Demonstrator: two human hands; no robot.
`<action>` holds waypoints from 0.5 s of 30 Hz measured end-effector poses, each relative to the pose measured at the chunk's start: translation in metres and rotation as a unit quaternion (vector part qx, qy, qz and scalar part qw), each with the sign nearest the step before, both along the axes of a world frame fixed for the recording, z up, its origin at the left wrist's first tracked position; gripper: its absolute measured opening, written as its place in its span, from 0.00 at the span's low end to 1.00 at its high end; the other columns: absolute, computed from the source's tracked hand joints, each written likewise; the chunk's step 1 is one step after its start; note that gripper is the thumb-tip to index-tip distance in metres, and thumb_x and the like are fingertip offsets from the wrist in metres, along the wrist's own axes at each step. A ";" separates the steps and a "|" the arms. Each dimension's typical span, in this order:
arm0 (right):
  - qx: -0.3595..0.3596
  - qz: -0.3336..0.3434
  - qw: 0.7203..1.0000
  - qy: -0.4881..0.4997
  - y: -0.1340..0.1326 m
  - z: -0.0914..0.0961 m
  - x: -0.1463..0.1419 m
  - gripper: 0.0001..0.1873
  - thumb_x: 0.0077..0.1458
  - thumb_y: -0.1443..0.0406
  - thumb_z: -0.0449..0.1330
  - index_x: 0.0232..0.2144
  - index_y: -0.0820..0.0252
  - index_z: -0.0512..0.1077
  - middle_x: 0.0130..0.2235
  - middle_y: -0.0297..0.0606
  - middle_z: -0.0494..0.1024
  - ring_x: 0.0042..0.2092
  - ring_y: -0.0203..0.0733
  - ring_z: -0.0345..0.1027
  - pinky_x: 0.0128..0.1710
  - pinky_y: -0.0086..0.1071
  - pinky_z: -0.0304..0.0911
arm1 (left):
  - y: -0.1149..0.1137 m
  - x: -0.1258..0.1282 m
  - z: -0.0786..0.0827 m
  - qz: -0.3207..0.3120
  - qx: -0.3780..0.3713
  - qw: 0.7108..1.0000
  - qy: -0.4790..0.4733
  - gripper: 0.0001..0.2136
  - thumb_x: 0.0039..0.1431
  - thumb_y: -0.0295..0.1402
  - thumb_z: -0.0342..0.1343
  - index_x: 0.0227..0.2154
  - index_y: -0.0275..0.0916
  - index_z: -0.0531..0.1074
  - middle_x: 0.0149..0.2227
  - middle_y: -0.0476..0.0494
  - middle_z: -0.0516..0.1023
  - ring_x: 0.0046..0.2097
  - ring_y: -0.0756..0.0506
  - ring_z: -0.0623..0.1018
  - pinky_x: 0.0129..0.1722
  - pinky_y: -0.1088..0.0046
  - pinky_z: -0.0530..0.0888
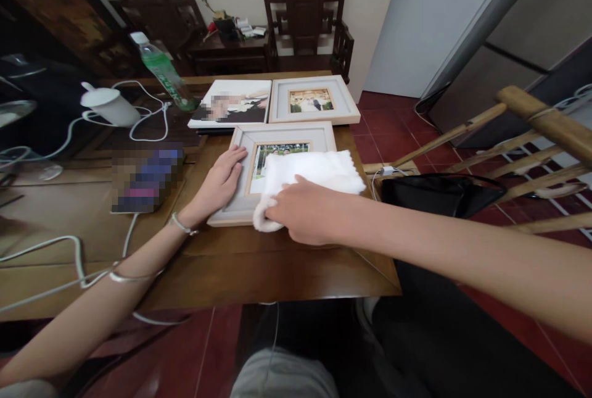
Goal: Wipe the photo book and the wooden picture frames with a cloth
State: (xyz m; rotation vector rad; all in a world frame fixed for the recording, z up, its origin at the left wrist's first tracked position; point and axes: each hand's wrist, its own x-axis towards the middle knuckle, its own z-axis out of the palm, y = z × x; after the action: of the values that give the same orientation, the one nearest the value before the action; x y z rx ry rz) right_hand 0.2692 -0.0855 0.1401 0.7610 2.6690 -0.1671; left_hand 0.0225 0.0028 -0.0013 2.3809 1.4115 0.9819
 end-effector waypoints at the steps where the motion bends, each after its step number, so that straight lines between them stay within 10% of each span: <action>1: -0.008 0.008 1.000 -0.004 0.002 0.000 -0.010 0.21 0.56 0.80 0.53 0.47 0.63 0.76 0.49 0.46 0.82 0.52 0.52 0.72 0.50 0.44 0.59 | 0.000 0.000 0.000 0.000 0.000 1.000 -0.002 0.23 0.73 0.37 0.40 0.60 0.32 0.72 0.66 0.30 0.73 0.72 0.36 0.67 0.73 0.47 0.61; 7: -0.008 0.051 0.998 0.048 0.011 -0.015 -0.041 0.22 0.60 0.79 0.51 0.51 0.65 0.75 0.55 0.49 0.79 0.60 0.56 0.68 0.55 0.47 0.59 | -0.002 -0.003 0.003 -0.013 -0.020 1.000 -0.015 0.21 0.74 0.39 0.42 0.61 0.38 0.71 0.67 0.32 0.73 0.72 0.37 0.66 0.73 0.46 0.62; 15: 0.015 -0.023 0.999 0.028 -0.009 -0.010 0.022 0.24 0.52 0.81 0.56 0.49 0.61 0.77 0.54 0.49 0.81 0.61 0.56 0.70 0.58 0.51 0.61 | 0.000 -0.006 0.002 -0.023 -0.018 0.999 0.020 0.22 0.74 0.39 0.42 0.62 0.36 0.71 0.68 0.34 0.71 0.73 0.37 0.64 0.74 0.45 0.60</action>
State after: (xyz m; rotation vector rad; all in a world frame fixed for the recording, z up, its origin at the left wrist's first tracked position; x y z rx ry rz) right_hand 0.2908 -0.0941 0.1304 0.8392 2.7132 -0.1627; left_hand 0.0166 0.0029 0.0006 2.4074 1.3699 0.8947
